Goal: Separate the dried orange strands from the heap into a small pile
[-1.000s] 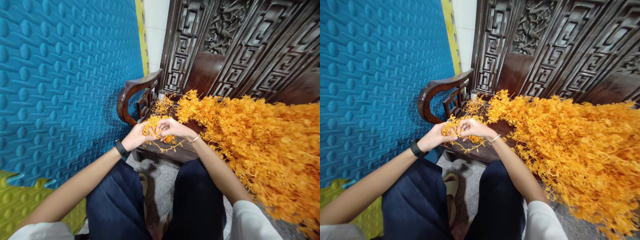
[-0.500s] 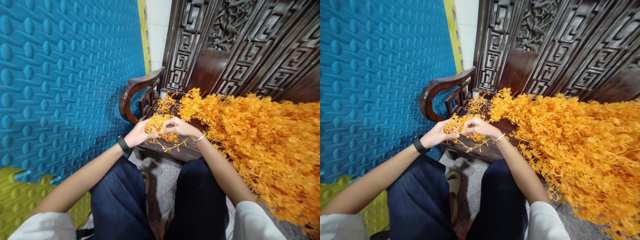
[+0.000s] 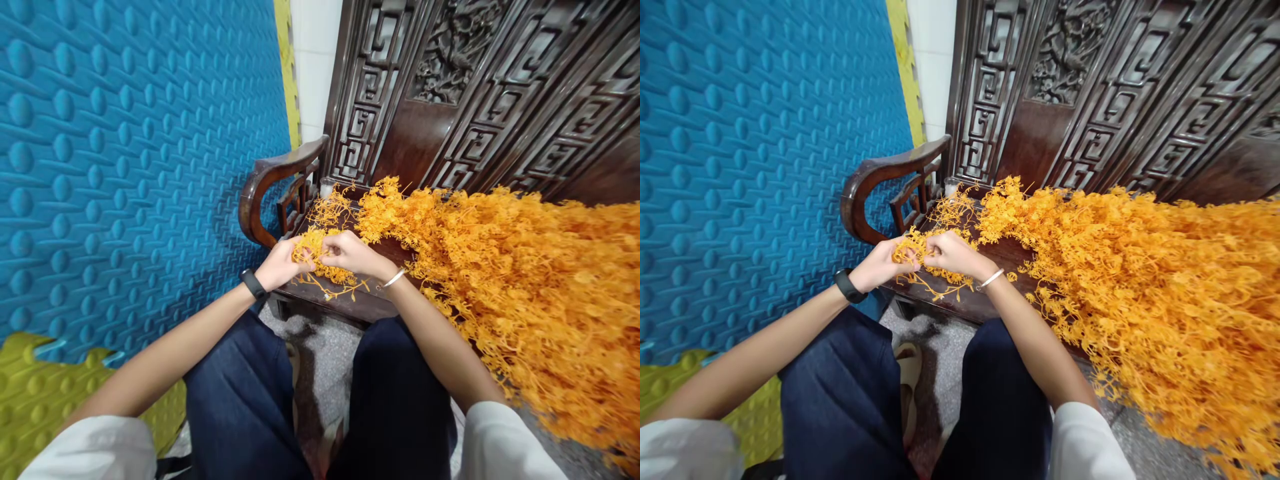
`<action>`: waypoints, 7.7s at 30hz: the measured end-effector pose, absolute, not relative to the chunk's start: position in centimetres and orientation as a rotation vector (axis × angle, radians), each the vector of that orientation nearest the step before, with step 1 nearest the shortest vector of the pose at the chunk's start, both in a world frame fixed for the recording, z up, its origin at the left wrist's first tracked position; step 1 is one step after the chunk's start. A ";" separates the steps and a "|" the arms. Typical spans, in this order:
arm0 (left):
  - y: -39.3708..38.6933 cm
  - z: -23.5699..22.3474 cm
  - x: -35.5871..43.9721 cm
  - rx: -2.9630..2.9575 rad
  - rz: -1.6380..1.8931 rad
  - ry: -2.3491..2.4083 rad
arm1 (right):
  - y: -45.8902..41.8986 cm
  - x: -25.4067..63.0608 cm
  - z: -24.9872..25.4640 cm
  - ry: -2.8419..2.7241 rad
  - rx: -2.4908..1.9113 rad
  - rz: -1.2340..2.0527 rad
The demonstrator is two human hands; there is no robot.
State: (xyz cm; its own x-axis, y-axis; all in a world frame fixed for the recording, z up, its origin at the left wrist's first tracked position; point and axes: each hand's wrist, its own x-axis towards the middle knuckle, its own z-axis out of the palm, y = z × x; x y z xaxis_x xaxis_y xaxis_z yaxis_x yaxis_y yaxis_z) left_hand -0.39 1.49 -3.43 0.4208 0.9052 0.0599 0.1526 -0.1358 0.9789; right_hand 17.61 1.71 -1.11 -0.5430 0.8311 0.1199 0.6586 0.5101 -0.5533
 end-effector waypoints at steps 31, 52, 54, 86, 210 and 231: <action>3.6 -4.3 -0.4 1.135 1.001 0.936 | 2.1 14.2 -3.3 -2.342 -1.539 -0.163; 4.5 -4.2 -0.3 1.604 1.178 0.981 | 2.2 16.0 -3.0 -2.105 -1.315 0.089; 4.4 -4.1 -0.2 1.565 1.114 0.910 | 2.2 16.2 -3.0 -2.074 -1.284 0.104; 2.9 -4.3 0.3 1.356 0.943 0.999 | 6.2 23.6 -5.6 -1.520 -1.258 0.873; 1.7 -2.6 -0.4 1.934 0.937 0.780 | 0.1 18.6 -0.5 -1.811 -0.847 1.369; 1.2 -2.7 0.2 1.832 0.683 0.763 | 0.6 18.6 -1.1 -1.826 -0.938 1.224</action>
